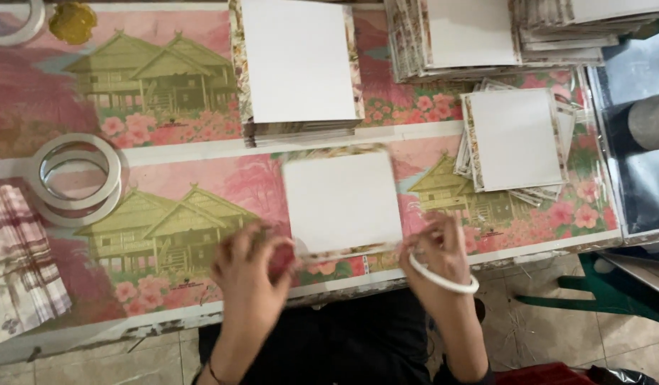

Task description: The person sits at a table and repeatedly applies a strip of white tape to the edge of a small white paper sheet. They smooth the tape down with their fingers and then place the finished sheet onto a growing stack on the table.

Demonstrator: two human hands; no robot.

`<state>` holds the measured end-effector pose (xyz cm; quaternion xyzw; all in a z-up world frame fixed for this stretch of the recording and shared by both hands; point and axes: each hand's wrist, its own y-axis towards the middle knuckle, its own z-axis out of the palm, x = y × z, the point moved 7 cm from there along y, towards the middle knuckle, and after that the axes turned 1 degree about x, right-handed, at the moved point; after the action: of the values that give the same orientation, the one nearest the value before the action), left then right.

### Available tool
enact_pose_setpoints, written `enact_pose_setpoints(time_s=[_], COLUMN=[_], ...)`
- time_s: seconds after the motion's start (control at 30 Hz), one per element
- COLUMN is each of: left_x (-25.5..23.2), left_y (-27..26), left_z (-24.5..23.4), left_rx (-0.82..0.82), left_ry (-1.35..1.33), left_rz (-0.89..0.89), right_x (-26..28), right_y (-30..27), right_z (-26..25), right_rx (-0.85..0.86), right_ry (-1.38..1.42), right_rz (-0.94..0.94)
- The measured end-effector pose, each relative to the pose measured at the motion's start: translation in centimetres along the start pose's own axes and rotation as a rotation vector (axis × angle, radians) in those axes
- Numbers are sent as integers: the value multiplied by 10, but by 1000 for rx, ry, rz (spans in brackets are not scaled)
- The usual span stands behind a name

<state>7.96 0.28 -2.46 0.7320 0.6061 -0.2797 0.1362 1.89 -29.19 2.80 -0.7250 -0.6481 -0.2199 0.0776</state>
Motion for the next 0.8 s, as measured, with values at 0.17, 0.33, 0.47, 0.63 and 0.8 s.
enact_pose_setpoints(time_s=[0.17, 0.33, 0.47, 0.63, 0.8], left_x=[12, -29, -42, -43, -45], left_y=[11, -17, -24, -19, -14], left_z=[-23, -14, -31, -30, -22], left_rx=[-382, -288, -330, -322, -286], left_ry=[28, -15, -84, -112, -72], left_rz=[-3, 119, 289, 354, 350], right_x=[61, 119, 124, 117, 114], right_y=[-41, -31, -17, -19, -32], right_z=[30, 40, 42, 45, 34], right_rx=[219, 257, 20, 50, 152], right_ry=[247, 374, 287, 349, 405], right_rz=[-226, -239, -225, -271, -321])
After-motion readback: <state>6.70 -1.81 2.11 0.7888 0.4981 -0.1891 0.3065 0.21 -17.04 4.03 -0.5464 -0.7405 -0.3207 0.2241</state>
